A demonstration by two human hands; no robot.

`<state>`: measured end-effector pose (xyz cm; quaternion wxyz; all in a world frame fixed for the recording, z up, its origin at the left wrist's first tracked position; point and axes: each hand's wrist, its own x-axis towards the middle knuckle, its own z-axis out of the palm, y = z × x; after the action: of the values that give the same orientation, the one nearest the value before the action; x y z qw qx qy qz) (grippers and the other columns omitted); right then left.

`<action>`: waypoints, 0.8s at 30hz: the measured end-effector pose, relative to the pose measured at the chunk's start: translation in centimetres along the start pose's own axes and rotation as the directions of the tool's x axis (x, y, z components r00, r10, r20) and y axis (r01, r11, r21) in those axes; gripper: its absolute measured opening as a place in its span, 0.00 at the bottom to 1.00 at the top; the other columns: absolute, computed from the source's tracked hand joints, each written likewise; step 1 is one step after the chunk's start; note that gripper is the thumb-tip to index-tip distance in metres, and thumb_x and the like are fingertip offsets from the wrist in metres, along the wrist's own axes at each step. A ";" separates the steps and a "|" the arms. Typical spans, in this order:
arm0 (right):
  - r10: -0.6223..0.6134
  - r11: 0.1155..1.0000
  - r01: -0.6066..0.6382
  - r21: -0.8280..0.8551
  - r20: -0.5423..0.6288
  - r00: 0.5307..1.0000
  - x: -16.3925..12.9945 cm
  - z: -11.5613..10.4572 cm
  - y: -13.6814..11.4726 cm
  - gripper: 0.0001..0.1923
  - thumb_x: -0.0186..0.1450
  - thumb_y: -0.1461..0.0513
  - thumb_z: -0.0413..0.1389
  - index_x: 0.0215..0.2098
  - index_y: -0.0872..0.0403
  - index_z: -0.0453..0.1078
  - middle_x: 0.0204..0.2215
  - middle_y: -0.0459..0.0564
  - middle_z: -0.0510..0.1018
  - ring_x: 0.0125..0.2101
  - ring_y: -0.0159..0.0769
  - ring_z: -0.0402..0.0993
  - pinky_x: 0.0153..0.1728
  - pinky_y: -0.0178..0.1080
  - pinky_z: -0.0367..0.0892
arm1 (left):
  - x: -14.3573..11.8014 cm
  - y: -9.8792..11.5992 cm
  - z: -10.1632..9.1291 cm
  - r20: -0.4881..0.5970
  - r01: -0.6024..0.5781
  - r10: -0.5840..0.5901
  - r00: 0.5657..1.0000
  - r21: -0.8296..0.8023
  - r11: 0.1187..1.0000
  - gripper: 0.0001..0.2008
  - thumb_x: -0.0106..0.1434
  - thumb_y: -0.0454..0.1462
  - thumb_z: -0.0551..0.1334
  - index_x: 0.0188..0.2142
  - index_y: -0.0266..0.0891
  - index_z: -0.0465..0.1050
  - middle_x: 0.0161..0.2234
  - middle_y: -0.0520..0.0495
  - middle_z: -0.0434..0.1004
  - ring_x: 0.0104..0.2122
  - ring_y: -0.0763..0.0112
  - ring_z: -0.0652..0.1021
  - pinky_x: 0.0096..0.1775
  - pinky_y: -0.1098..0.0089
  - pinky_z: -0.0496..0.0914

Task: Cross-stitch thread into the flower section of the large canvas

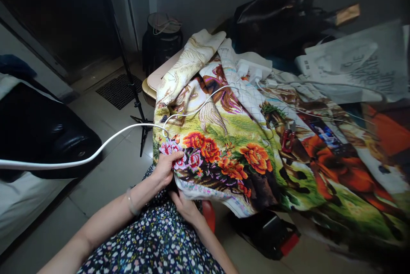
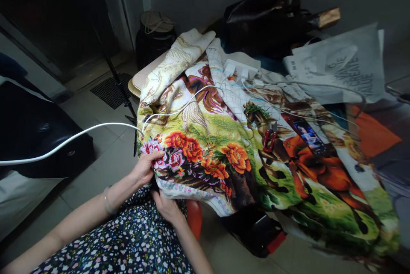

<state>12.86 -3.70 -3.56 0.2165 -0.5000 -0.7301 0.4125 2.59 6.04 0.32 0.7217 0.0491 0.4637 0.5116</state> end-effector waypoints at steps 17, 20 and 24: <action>-0.099 0.937 0.269 0.223 -0.570 0.816 7.1 -7.1 -0.7 0.05 0.66 0.60 0.54 0.34 0.52 0.71 0.33 0.50 0.74 0.32 0.34 0.72 0.32 0.37 0.68 | -0.4 0.5 -0.3 0.094 -0.004 0.006 0.996 -0.027 1.000 0.19 0.38 0.31 0.75 0.34 0.32 0.78 0.30 0.45 0.82 0.28 0.67 0.79 0.42 0.64 0.73; 0.091 0.683 0.290 0.670 -0.472 0.877 7.0 -7.1 -1.1 0.06 0.68 0.57 0.51 0.37 0.50 0.61 0.28 0.44 0.73 0.20 0.29 0.67 0.21 0.33 0.64 | -0.4 0.4 -0.3 0.076 -0.003 0.004 0.997 -0.002 1.000 0.19 0.38 0.31 0.75 0.33 0.31 0.78 0.28 0.45 0.82 0.27 0.66 0.79 0.41 0.62 0.73; 0.168 0.431 0.309 0.848 -0.411 0.896 6.7 -8.4 -1.9 0.10 0.66 0.55 0.55 0.35 0.49 0.57 0.17 0.35 0.57 0.13 0.25 0.54 0.16 0.28 0.54 | -0.3 0.3 -0.4 0.073 -0.006 0.007 0.997 -0.017 1.000 0.21 0.38 0.30 0.74 0.35 0.32 0.78 0.32 0.45 0.82 0.30 0.64 0.80 0.44 0.62 0.73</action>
<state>15.20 5.32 2.06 0.6239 -0.3536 -0.3491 0.6032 2.09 5.81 0.44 0.7370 0.0633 0.4326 0.5154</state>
